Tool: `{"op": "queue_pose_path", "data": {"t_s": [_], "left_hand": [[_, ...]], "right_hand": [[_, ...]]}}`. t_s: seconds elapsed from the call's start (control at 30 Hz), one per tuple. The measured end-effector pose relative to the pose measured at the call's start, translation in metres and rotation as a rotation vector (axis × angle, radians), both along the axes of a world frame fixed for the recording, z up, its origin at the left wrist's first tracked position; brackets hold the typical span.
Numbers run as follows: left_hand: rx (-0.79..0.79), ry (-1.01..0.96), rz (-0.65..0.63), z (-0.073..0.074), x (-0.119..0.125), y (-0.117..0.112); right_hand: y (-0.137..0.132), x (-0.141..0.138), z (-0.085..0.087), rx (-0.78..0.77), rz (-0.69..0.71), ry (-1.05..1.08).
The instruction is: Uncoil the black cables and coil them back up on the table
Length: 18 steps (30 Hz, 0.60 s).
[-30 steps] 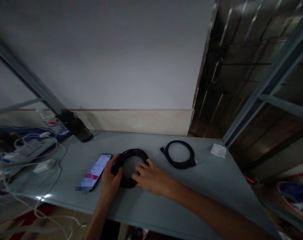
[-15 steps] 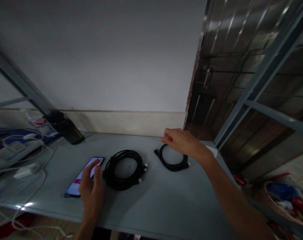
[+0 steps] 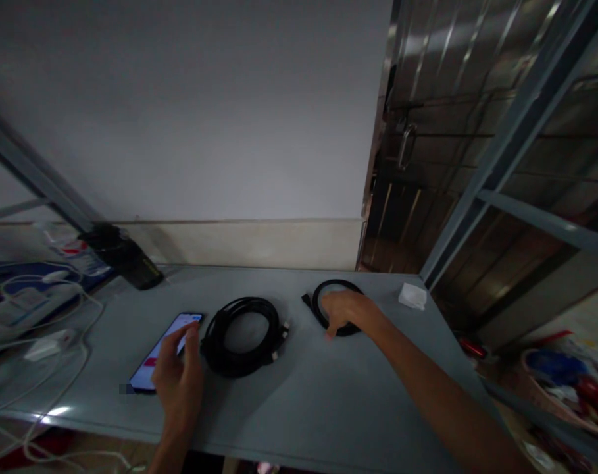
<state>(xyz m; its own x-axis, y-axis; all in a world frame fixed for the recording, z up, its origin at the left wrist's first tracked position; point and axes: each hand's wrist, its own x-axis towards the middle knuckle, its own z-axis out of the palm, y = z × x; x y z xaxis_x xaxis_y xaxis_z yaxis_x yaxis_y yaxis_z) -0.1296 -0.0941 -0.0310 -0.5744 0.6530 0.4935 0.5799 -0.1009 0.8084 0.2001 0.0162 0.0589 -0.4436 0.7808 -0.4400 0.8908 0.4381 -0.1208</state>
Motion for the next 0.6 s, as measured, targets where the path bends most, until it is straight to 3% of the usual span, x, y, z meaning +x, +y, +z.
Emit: {"op": "queue_pose_path", "data": {"t_s": [0.2, 0.43, 0.6], "left_hand": [[0.002, 0.011, -0.008, -0.009, -0.007, 0.003], [0.012, 0.062, 0.008, -0.002, 0.000, -0.001], [0.030, 0.172, -0.001, 0.000, 0.004, -0.004]], "right_hand": [[0.000, -0.004, -0.006, -0.111, 0.073, -0.037], [-0.007, -0.005, 0.010, -0.123, 0.046, 0.100], [-0.008, -0.001, 0.018, 0.006, 0.004, 0.195]]}}
